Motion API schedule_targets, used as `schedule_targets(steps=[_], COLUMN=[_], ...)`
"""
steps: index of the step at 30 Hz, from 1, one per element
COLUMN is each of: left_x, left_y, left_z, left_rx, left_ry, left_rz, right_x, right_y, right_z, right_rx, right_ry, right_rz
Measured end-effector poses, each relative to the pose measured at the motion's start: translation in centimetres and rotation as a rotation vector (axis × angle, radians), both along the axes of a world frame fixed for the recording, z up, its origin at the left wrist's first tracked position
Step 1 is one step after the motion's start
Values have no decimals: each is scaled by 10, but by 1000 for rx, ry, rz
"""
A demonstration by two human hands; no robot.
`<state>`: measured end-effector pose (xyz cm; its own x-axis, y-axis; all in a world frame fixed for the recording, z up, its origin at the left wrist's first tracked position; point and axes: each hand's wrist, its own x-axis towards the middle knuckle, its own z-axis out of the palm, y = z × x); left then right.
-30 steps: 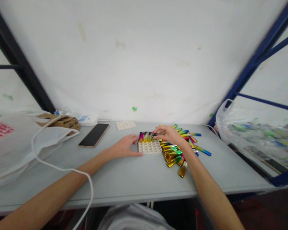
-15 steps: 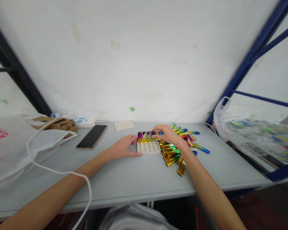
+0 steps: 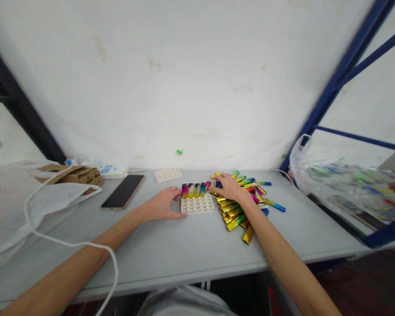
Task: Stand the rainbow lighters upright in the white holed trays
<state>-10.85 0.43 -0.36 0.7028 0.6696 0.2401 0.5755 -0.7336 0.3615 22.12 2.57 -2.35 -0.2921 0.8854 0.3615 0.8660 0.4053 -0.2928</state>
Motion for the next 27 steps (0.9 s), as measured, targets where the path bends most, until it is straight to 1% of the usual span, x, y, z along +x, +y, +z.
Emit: schedule_targets(steps=[3,7,10,13,16,19,22,25,27], left_x=[0,-1,-1,1,3,4,5,5,4], left_y=[-1,0,1,1,1,0,0,1,1], left_z=[0,-2,-3,-4,-3,-3,-3,-3,-3], left_rx=[5,1,-1,2,7,15,14,12,12], left_ry=[-8,-22,-15,-25,-40,-39,-38,-42,-45], left_rz=[1,2,1,8,16,21,24,25,23], right_x=[-6,-11,-14,-17,-19,-20,-23,-28,-32], right_y=[-1,-2,-3,-3,-3,-4,-7,-11,-14], right_z=[-2,5,12,16,17,19,24,30,35], right_rx=[-25,-66,-32,4,-73,-160,-202,-250,-314], right_ry=[-19,53,220,485,751,940,1064,1109,1132], right_rz=[-7,30,74,104,122,135,122,102,118])
